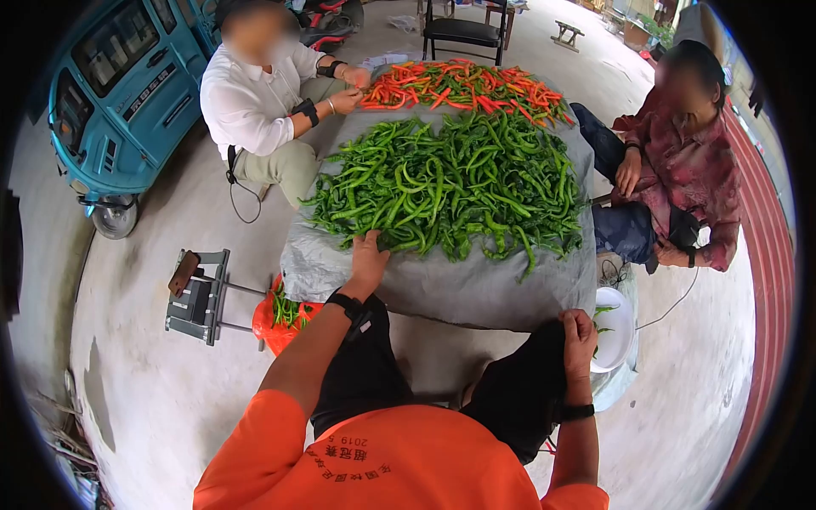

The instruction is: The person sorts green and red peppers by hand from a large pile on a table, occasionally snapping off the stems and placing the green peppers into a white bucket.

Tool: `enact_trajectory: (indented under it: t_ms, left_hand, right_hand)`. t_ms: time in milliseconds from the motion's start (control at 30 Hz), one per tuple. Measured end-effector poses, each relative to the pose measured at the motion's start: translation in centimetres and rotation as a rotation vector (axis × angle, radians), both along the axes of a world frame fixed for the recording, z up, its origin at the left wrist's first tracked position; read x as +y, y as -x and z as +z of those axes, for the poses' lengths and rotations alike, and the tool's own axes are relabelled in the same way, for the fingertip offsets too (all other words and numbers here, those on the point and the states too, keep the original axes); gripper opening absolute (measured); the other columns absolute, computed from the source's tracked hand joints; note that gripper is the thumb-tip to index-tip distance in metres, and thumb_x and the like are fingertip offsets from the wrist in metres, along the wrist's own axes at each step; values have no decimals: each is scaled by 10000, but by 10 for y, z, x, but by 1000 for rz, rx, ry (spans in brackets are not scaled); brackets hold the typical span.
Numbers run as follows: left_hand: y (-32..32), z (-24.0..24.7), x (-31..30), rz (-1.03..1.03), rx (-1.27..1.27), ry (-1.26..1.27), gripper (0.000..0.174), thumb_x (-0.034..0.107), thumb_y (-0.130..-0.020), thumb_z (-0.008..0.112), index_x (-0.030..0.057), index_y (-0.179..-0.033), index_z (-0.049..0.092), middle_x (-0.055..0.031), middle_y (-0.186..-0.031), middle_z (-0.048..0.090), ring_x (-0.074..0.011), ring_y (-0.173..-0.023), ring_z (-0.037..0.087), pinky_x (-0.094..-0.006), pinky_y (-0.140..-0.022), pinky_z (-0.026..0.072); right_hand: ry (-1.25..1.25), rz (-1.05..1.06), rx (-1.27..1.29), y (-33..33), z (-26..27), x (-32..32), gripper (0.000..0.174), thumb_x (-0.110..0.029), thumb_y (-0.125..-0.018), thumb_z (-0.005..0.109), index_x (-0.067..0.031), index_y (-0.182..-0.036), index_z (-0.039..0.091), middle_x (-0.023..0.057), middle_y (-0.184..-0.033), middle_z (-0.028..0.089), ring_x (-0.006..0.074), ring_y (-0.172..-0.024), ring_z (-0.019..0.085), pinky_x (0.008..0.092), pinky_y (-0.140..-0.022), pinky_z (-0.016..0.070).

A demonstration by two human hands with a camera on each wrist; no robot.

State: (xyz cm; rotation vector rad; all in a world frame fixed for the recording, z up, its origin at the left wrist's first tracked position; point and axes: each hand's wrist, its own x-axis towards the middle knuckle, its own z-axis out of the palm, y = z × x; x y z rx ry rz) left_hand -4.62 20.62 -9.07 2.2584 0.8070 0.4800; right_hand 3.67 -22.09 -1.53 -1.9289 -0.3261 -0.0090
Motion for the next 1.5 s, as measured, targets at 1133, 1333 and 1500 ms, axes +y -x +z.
enact_trajectory:
  t_ms: [1133,1333,1500]
  left_hand:
    - [-22,9,90,405,445,-470,234,316,-804,621,159,-974,652,-63,-1050,539,-257,-1055,465,-386,-880,373]
    - [-32,15,82,510,293,-443,245,297,-806,614,139,-993,618,-47,-1057,524,-257,-1046,457,-380,-871,354]
    - [-31,-9,97,375,387,-460,242,219,-741,643,165,-976,632,-46,-1066,542,-264,-1063,440,-391,-876,344]
  right_hand:
    - [74,26,-2,-2,2,8,182,-140,-891,532,8,-816,606,36,-769,620,118,-754,563,248,-745,440]
    - [82,8,14,-3,-1,7,179,-141,-891,534,4,-814,606,38,-770,622,122,-755,569,249,-740,441]
    - [90,15,15,-2,1,7,166,-129,-887,541,6,-814,603,39,-770,622,119,-760,568,248,-737,441]
